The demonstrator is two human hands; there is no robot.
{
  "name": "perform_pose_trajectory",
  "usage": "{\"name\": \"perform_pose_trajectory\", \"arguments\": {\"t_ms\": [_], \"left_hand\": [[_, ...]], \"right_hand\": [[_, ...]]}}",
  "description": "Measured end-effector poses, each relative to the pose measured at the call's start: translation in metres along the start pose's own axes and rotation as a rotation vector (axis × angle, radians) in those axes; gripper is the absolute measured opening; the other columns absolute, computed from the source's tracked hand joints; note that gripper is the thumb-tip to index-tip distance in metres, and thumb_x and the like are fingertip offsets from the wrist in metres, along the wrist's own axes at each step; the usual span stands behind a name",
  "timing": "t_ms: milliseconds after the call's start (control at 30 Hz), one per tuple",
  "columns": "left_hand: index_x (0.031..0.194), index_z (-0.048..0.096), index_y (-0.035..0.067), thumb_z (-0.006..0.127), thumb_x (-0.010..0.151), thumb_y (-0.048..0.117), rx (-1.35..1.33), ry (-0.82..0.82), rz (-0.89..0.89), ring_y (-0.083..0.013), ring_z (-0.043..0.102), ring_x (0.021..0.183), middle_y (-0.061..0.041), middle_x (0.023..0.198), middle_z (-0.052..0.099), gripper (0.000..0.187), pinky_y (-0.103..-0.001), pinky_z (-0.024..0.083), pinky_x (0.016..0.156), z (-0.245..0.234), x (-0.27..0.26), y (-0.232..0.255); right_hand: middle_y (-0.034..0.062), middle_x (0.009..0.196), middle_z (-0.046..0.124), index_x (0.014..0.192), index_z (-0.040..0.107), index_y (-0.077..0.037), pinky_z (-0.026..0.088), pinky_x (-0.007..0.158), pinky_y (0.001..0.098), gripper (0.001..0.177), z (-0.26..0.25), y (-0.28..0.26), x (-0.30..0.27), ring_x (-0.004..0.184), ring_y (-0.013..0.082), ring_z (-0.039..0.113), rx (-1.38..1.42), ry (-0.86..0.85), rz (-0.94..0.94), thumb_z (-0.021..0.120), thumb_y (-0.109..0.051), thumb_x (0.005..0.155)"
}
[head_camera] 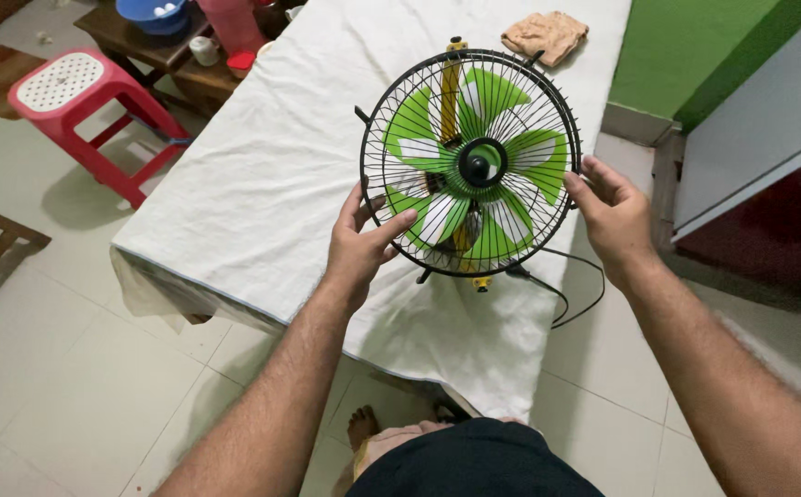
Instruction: The person disassembles a small green table fan by hand. They remove the front wire cage, then detach the fan blades from the motor hub, leaving the components on a white cloth.
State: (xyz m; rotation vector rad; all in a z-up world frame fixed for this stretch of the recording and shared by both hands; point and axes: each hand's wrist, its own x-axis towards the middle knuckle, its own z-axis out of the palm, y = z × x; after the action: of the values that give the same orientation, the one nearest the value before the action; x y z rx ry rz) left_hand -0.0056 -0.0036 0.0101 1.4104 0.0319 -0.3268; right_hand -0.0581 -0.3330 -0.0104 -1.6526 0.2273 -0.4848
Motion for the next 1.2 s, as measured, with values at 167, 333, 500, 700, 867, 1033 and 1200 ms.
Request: {"name": "perform_pose_trajectory", "arguments": {"t_ms": [167, 333, 500, 700, 867, 1033, 1200], "left_hand": [[0.149, 0.048, 0.022, 0.086, 0.077, 0.022, 0.036, 0.029, 0.023, -0.0215, 0.063, 0.119, -0.006, 0.139, 0.059, 0.082, -0.046, 0.058, 0.088, 0.007, -0.006, 0.006], [0.151, 0.047, 0.025, 0.082, 0.079, 0.016, 0.022, -0.002, 0.011, -0.0193, 0.062, 0.120, -0.004, 0.137, 0.059, 0.080, -0.046, 0.060, 0.091, 0.011, -0.013, 0.013], [0.151, 0.050, 0.023, 0.082, 0.079, 0.014, 0.006, -0.024, 0.061, -0.0210, 0.063, 0.117, -0.004, 0.129, 0.063, 0.080, -0.042, 0.059, 0.093, 0.015, -0.019, 0.018], [0.145, 0.062, 0.019, 0.089, 0.074, 0.028, 0.303, 0.055, 0.190, -0.0174, 0.059, 0.116, -0.004, 0.122, 0.072, 0.076, -0.035, 0.052, 0.096, 0.009, -0.021, 0.029], [0.139, 0.066, 0.016, 0.091, 0.075, 0.029, 0.390, 0.016, 0.289, -0.0140, 0.057, 0.103, -0.001, 0.114, 0.071, 0.070, -0.031, 0.051, 0.088, -0.005, -0.016, 0.049], [0.138, 0.069, 0.012, 0.081, 0.089, 0.026, 0.071, -0.144, 0.191, -0.0070, 0.062, 0.081, 0.004, 0.090, 0.067, 0.053, -0.026, 0.055, 0.070, -0.024, -0.004, 0.062], [0.135, 0.071, 0.009, 0.075, 0.094, 0.029, 0.073, -0.211, 0.123, -0.0072, 0.066, 0.076, 0.002, 0.088, 0.070, 0.046, -0.027, 0.058, 0.065, -0.042, 0.007, 0.066]], "right_hand": [[0.0119, 0.119, 0.074, 0.143, 0.060, -0.004, 0.054, 0.096, 0.0290, 0.057, -0.008, -0.019, 0.000, 0.110, 0.0137, 0.068, -0.219, -0.026, 0.168, 0.076, -0.028, 0.094], [0.0112, 0.113, 0.076, 0.142, 0.061, -0.001, 0.054, 0.094, 0.0272, 0.057, -0.014, -0.026, -0.001, 0.104, 0.0126, 0.069, -0.125, -0.060, 0.131, 0.078, -0.023, 0.093], [0.0113, 0.115, 0.076, 0.140, 0.060, 0.003, 0.054, 0.098, 0.0268, 0.055, -0.018, -0.025, -0.004, 0.107, 0.0120, 0.069, -0.041, -0.057, 0.102, 0.078, -0.018, 0.093], [0.0120, 0.121, 0.072, 0.133, 0.063, 0.004, 0.057, 0.097, 0.0291, 0.043, -0.019, -0.031, -0.009, 0.110, 0.0154, 0.068, 0.056, -0.012, 0.035, 0.076, -0.014, 0.096], [0.0103, 0.122, 0.071, 0.131, 0.061, 0.003, 0.057, 0.095, 0.0288, 0.041, -0.019, -0.045, -0.019, 0.111, 0.0143, 0.068, 0.115, 0.015, -0.013, 0.076, -0.012, 0.096], [0.0085, 0.120, 0.070, 0.132, 0.060, 0.002, 0.056, 0.093, 0.0274, 0.042, -0.008, -0.060, -0.027, 0.110, 0.0132, 0.067, 0.115, 0.083, -0.003, 0.077, -0.014, 0.097], [0.0046, 0.116, 0.071, 0.132, 0.061, -0.003, 0.054, 0.081, 0.0255, 0.042, 0.006, -0.079, -0.045, 0.106, 0.0105, 0.066, 0.029, 0.173, 0.048, 0.076, -0.018, 0.096]]}}
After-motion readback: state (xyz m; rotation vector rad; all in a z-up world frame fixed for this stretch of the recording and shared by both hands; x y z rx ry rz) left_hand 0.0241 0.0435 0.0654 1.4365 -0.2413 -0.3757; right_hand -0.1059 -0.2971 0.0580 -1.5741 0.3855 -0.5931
